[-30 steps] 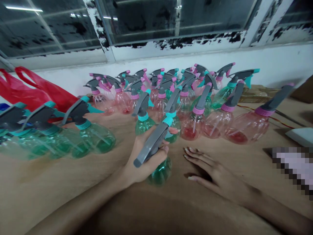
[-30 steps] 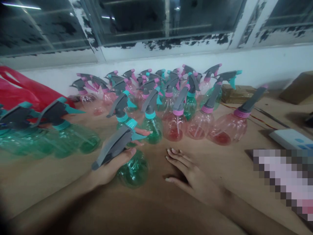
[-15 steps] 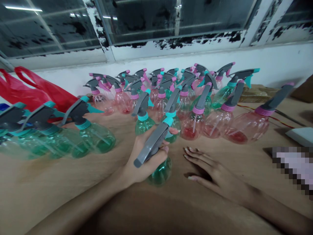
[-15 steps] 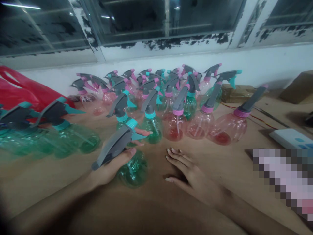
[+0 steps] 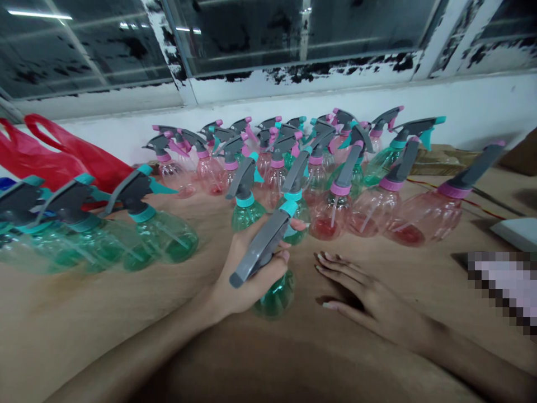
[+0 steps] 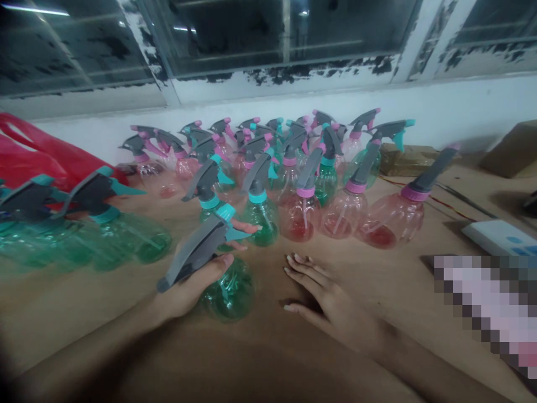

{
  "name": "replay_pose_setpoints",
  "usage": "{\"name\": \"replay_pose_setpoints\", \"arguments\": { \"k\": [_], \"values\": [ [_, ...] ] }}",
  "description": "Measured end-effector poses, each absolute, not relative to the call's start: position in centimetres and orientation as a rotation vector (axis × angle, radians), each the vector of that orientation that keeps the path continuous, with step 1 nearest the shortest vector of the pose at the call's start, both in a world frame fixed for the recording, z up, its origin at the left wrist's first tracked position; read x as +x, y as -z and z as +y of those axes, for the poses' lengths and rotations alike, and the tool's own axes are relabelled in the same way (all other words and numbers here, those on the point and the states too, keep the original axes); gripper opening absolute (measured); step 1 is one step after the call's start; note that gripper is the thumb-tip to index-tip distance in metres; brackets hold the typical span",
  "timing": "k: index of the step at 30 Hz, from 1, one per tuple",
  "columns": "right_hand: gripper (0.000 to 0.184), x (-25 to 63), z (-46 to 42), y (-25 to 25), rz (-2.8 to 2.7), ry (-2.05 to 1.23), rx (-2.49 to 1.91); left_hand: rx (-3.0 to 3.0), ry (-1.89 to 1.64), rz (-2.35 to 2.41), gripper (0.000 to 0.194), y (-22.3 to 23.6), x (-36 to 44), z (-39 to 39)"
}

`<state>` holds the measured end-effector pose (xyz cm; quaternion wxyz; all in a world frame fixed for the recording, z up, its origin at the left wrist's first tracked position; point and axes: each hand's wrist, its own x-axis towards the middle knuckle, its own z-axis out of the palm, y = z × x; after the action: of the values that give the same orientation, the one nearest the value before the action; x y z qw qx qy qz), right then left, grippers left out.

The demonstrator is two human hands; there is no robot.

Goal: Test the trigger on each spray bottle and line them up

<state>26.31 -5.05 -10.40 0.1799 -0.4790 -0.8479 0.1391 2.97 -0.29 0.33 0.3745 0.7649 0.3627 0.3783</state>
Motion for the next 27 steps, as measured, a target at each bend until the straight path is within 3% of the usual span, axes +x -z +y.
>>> {"name": "replay_pose_setpoints", "arguments": {
  "k": [27],
  "values": [
    [0.055,26.28,-5.06,10.56,-2.357,-0.403,-1.335,1.968,-0.969,0.944,0.037,-0.25,2.94,-0.32]
  ]
}}
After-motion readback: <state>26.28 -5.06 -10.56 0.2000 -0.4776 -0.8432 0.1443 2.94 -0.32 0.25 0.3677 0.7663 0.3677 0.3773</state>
